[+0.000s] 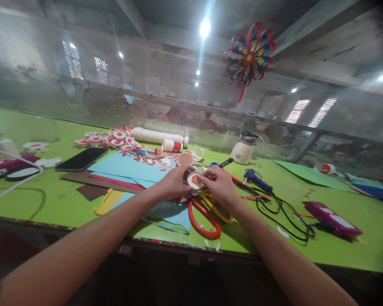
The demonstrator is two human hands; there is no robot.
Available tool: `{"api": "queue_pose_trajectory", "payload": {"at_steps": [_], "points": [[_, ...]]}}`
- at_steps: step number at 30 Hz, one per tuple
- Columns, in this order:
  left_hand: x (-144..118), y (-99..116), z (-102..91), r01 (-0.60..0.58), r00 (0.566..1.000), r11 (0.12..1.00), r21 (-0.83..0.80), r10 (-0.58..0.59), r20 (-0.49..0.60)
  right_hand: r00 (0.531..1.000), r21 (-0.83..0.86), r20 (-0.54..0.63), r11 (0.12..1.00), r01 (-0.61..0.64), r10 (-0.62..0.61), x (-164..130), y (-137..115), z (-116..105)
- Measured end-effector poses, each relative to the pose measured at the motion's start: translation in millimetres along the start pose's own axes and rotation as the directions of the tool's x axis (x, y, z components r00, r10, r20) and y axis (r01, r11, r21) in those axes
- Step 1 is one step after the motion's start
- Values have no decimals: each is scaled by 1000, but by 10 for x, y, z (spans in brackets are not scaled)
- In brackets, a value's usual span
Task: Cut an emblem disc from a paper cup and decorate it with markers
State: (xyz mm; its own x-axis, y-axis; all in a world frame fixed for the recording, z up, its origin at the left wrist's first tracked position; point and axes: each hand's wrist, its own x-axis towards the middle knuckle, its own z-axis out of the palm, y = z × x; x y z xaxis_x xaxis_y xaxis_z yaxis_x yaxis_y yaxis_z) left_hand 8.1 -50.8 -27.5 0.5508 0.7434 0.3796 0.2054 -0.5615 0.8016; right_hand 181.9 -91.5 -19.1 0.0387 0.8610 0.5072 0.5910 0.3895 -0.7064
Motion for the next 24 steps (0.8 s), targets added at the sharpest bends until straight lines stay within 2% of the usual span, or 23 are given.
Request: {"api": "queue_pose_trajectory", "payload": {"at_steps": [10,24], "points": [[51,-140,49,-13,1000,997,-76,13,-6,997,-77,-49,995,62,-66,-10,34,54],[31,-92,53,-28,999,997,-68,26,-29,982,-221,-74,963,152,-172,-49,16,62]]}}
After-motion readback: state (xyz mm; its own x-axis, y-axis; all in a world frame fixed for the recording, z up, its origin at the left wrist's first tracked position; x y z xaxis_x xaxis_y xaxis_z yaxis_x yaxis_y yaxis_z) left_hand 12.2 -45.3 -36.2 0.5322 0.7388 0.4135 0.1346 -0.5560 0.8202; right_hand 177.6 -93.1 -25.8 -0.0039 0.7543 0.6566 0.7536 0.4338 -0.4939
